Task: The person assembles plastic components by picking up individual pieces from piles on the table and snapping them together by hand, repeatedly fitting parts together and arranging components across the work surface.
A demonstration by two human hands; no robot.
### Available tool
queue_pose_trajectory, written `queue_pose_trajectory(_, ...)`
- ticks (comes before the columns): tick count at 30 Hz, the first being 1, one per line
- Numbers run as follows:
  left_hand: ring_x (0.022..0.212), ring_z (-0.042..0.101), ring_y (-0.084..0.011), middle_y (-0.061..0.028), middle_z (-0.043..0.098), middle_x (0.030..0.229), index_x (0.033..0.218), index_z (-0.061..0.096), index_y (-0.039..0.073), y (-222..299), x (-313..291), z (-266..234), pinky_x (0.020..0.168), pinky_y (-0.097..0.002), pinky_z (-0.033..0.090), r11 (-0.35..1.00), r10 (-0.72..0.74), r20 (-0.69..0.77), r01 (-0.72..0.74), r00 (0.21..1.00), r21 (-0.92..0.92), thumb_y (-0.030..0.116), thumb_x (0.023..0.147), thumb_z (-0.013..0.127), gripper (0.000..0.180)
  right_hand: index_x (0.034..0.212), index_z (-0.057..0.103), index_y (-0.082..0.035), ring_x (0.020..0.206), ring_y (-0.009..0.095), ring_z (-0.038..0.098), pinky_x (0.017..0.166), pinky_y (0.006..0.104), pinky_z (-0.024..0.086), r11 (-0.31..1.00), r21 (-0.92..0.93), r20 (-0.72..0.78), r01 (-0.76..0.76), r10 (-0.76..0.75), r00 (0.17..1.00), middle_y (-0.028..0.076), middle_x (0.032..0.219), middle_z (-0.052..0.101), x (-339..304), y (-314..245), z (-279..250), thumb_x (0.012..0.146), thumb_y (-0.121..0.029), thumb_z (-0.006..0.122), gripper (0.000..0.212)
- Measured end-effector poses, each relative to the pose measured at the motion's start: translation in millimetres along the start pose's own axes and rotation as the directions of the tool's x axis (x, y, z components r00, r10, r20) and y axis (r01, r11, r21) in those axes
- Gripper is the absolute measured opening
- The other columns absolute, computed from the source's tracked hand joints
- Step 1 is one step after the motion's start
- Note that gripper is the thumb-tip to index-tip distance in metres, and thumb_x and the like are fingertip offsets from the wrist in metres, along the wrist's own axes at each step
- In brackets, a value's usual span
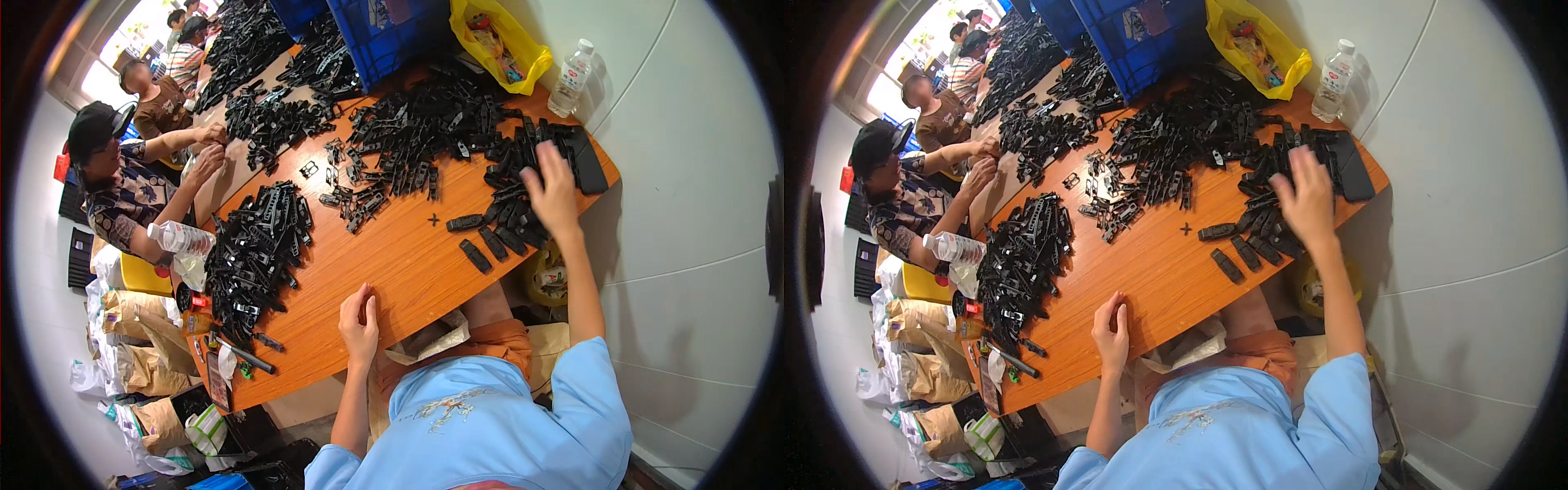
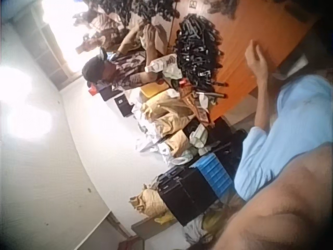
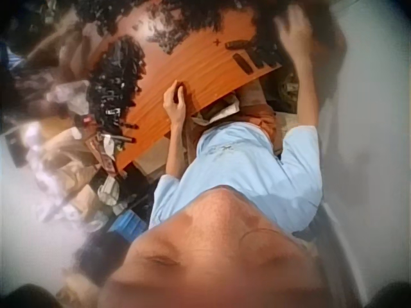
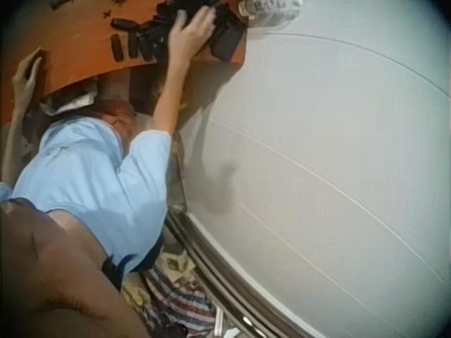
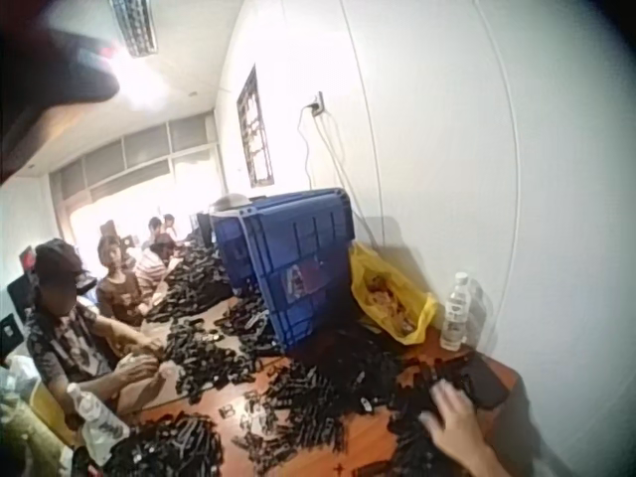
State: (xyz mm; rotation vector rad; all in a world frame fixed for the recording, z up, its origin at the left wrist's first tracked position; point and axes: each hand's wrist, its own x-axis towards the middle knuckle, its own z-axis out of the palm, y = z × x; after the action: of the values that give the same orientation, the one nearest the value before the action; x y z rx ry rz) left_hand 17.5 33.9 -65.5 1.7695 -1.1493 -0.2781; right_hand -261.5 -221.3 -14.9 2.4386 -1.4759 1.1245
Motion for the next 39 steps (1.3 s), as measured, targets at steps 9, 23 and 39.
queue_pose_trajectory(9,0.088,0.055,-0.0224,-0.0123,0.061,0.094,0.104,0.059,0.000,4,4,5,0.074,-0.0295,0.044,0.999,0.040,0.031,-0.040,0.999,-0.004,0.003,0.081,0.059,0.023,0.110,0.055,-0.009,0.121,0.030,0.036,0.103,0.0499,0.019,0.961,0.126,0.311,0.246,-0.273,0.910,0.009,0.127,0.045,-70,-74,24,0.080,-0.031,0.059,0.037)
queue_pose_trajectory(23,0.103,0.049,-0.0294,-0.0144,0.056,0.106,0.110,0.055,0.002,41,88,62,0.086,-0.0360,0.040,0.917,0.358,0.140,-0.376,0.923,0.131,0.007,0.079,0.061,0.032,0.113,0.055,-0.009,0.114,0.026,0.042,0.101,0.0456,0.025,0.976,0.061,0.221,0.211,-0.219,0.950,0.010,0.120,0.048,-55,-65,37,0.078,-0.022,0.061,0.038)
queue_pose_trajectory(39,0.125,0.032,-0.0245,-0.0089,0.041,0.131,0.122,0.047,0.007,-17,168,83,0.105,-0.0471,0.015,0.690,0.334,0.185,-0.373,0.924,0.620,0.023,0.090,0.042,0.036,0.123,0.046,-0.009,0.123,0.024,0.033,0.104,0.0452,0.020,0.876,0.176,0.309,0.449,-0.482,0.820,0.008,0.130,0.042,12,-104,82,0.083,-0.032,0.054,0.047)
